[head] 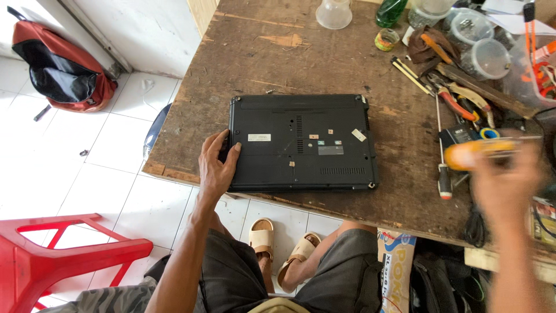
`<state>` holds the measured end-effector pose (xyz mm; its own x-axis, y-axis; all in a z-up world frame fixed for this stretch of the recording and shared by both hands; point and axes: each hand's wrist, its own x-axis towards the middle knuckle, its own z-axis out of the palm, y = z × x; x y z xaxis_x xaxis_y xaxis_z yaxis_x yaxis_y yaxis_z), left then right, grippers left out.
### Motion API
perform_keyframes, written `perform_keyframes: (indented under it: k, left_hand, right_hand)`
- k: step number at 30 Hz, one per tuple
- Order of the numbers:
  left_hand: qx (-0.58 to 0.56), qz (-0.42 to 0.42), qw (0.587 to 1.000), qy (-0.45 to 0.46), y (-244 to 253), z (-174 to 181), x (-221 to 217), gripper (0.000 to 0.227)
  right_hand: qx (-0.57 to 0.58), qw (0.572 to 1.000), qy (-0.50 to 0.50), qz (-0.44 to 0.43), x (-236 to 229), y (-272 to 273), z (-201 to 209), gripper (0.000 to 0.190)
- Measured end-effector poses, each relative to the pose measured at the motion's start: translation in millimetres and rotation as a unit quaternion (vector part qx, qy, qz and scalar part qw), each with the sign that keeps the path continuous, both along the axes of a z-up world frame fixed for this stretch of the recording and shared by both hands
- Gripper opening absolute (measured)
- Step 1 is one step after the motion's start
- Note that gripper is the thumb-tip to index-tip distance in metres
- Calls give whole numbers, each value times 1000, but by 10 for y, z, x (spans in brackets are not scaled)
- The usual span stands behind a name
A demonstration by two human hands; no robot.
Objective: The person removes the battery from a laptop and then uses a screwdriver to unscrew multiple screws from the bottom panel, placing them into a small plastic container.
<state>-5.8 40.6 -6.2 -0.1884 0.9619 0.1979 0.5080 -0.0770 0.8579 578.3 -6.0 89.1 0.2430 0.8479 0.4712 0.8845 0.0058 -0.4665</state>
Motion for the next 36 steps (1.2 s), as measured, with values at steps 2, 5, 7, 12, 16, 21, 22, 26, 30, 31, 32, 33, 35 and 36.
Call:
perform_keyframes:
  k: [2, 5, 7, 12, 16, 21, 22, 26, 30, 31, 32, 33, 35, 36]
  left_hand:
    - [23, 5, 1000, 5, -5, -27, -13, 62]
    - [26, 12, 999, 24, -71, -42, -14, 62]
    - [52, 14, 998, 23, -105, -72, -38, 56]
    - [56, 7, 998, -7, -228, 9, 10, 51]
    - [46, -9, 999, -23, -229, 65, 28, 51]
    - [43, 2, 999, -5, -116, -69, 17, 54]
    - [61, 11, 997, 56, -34, -82, 44, 61]
    - [75, -11, 972, 220, 193, 274, 365, 69]
    - [17, -52, 962, 268, 420, 253, 653, 68]
    - [-7, -61, 961, 269, 427, 298, 684, 65]
    - [-35, -72, 959, 271, 414, 330, 716, 62]
    - [-34, -74, 959, 272, 420, 368, 716, 62]
    - [-55, -75, 957, 275, 375, 415, 703, 64]
    - [-56, -75, 957, 275, 379, 420, 709, 64]
  right_hand:
    - [-4, 995, 64, 72, -577, 3, -29, 52]
    - [-138, 984, 114, -7, -1185, 34, 67, 57]
    - [-92, 990, 100, 26, -1070, 164, -332, 57]
    - [-26, 997, 30, 66, -881, 259, -642, 55]
    - [-9, 995, 57, 84, -953, 247, -455, 49]
    - [72, 993, 16, 90, -1160, 28, -92, 52]
    - [147, 985, -33, 87, -1257, -6, -40, 44]
    - [178, 966, 5, 187, -2053, 88, 126, 28]
    - [28, 977, -99, 188, -2532, 611, -363, 38]
    - [-14, 977, -119, 179, -2594, 751, -511, 45]
    - [-60, 974, -137, 168, -2657, 865, -674, 53]
    - [-60, 975, -136, 166, -2684, 953, -742, 53]
    - [-62, 972, -184, 131, -2750, 1082, -906, 53]
    - [-63, 972, -184, 131, -2775, 1070, -877, 53]
